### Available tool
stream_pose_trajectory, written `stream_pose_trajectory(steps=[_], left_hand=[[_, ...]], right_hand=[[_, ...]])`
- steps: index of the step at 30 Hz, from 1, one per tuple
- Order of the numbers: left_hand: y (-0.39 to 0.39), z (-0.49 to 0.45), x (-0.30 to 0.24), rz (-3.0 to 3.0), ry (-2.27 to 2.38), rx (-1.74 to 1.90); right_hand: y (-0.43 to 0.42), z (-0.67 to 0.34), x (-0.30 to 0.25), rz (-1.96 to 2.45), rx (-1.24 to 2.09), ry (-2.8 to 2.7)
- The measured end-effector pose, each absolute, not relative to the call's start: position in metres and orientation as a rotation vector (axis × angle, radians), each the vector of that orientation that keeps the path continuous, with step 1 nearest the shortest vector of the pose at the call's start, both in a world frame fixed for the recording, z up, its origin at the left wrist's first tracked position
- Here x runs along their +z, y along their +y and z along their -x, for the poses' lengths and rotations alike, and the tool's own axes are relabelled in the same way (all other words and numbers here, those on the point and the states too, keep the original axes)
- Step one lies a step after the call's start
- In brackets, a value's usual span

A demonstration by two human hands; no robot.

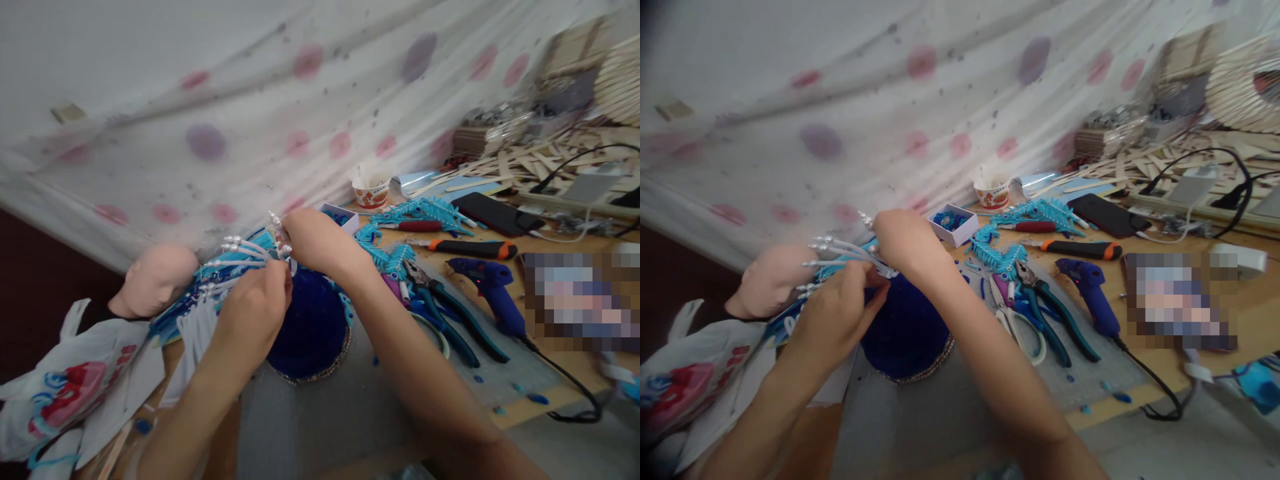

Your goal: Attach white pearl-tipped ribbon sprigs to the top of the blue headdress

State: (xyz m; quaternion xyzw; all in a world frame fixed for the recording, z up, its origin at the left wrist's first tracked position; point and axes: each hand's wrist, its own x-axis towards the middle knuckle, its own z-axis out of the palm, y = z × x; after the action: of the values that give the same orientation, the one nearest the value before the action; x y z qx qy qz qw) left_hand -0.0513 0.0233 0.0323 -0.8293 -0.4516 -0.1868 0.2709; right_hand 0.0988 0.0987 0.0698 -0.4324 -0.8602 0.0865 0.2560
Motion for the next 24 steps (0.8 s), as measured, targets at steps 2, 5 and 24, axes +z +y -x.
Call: stream_pose_trajectory(steps=[2, 5, 24], left_hand=[[0.024, 0.055, 0.033, 2.213, -1.235, -0.609], [0.022, 0.061, 0.033, 2.177, -1.336, -0.847], [-0.006, 0.062, 0.043, 2.587, -1.916, -2.661]], right_hand=[[0.100, -0.099, 0.069, 1.170, 0.234, -2.330], [0.101, -0.101, 0.068, 1.179, 0.236, -2.325], [0.100, -0.099, 0.070, 1.191, 0.245, -2.356]])
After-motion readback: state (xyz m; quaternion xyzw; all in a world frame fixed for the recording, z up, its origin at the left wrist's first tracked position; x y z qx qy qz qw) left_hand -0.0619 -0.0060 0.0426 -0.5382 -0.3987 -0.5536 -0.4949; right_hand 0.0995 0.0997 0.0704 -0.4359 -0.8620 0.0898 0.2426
